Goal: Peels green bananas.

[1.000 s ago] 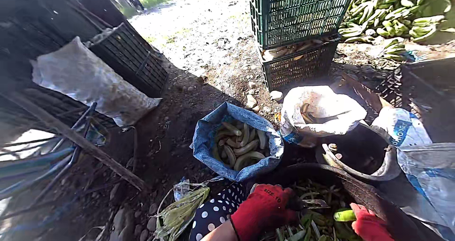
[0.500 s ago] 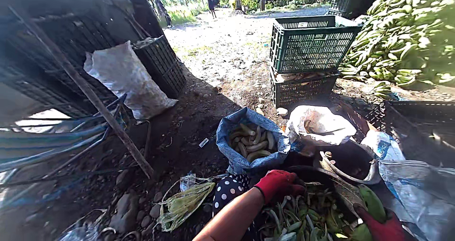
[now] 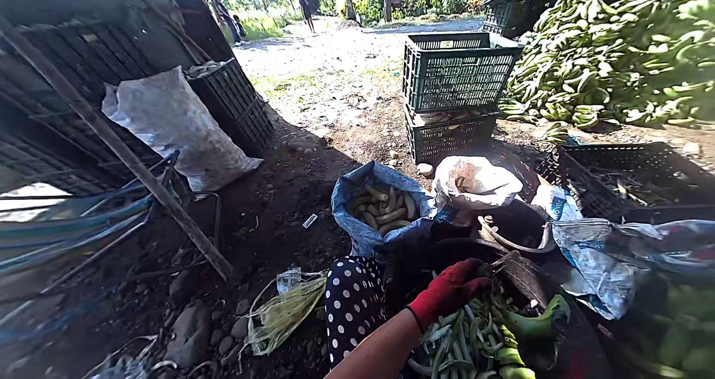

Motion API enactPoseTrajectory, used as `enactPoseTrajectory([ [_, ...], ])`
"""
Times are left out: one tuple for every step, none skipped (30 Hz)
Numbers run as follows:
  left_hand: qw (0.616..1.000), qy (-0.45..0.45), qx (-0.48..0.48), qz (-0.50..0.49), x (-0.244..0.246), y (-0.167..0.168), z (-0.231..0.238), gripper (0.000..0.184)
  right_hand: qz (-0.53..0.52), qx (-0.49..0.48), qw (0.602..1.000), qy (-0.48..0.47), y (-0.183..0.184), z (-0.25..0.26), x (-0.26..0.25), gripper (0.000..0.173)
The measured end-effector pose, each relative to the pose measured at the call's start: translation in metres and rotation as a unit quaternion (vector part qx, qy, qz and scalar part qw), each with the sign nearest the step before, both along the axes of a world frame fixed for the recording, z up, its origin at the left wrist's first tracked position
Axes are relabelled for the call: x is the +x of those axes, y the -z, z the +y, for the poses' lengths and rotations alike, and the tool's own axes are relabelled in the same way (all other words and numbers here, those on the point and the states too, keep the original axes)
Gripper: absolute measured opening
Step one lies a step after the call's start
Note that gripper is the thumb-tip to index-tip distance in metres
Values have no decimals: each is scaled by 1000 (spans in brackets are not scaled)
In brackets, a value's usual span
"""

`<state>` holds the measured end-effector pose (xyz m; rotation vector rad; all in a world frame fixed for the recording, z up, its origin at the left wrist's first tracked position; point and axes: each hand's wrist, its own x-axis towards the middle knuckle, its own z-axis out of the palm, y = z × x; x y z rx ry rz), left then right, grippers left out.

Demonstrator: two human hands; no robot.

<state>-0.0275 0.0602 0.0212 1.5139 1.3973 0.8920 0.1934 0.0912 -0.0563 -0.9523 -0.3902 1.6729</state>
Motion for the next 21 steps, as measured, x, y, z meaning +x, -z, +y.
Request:
enactPoseTrajectory([
  [1000,-12,-9,-22,9,8,-8,48,18,-19,1000,11,13,-2,0,49],
  [999,-22,-22,-39,17,18,-17,49,26,-34,999,18,26,-5,0,52],
  [997,-30,-39,-51,22,28,-25,51,32,-49,998,22,35,-9,1,52],
  [996,-37,-56,-57,26,40,-32,52,32,-64,997,31,43,-12,1,51],
  [995,-46,-71,-61,29,52,-39,54,23,-75,996,40,48,-15,2,48],
  [992,-57,-91,-65,31,62,-46,55,3,-87,995,49,50,-17,2,45],
  [989,-69,-116,-63,32,72,-52,56,-18,-96,993,60,53,-19,2,43],
  [986,-78,-140,-55,32,80,-56,56,-34,-103,992,68,57,-21,2,43],
  [984,-78,-157,-40,32,86,-58,55,-44,-106,991,70,60,-22,3,46],
  [984,-71,-164,-20,31,90,-58,53,-51,-110,990,72,62,-22,3,49],
  [985,-58,-164,5,31,91,-57,52,-58,-113,989,72,64,-23,2,51],
  [985,-43,-163,30,31,91,-56,52,-68,-121,988,70,66,-23,1,53],
  [985,-33,-163,46,31,92,-53,52,-71,-130,987,69,67,-24,0,54],
  [984,-30,-166,51,33,94,-51,53,-70,-140,985,70,66,-24,-1,55],
  [984,-34,-171,50,34,96,-49,54,-69,-149,984,74,65,-24,-2,55],
  [983,-38,-174,46,36,98,-47,54,-60,-151,984,73,63,-25,-2,56],
  [983,-42,-172,42,37,100,-46,54,-40,-145,986,75,64,-26,-1,57],
  [984,-44,-167,40,38,103,-46,53,-24,-141,987,78,66,-26,-1,57],
  [985,-44,-164,34,39,104,-45,52,-14,-141,987,78,68,-26,0,57],
  [985,-46,-164,19,40,104,-45,51,-8,-140,987,75,69,-27,1,57],
  [984,-48,-169,-12,41,105,-44,50,-5,-141,987,73,69,-27,1,57],
])
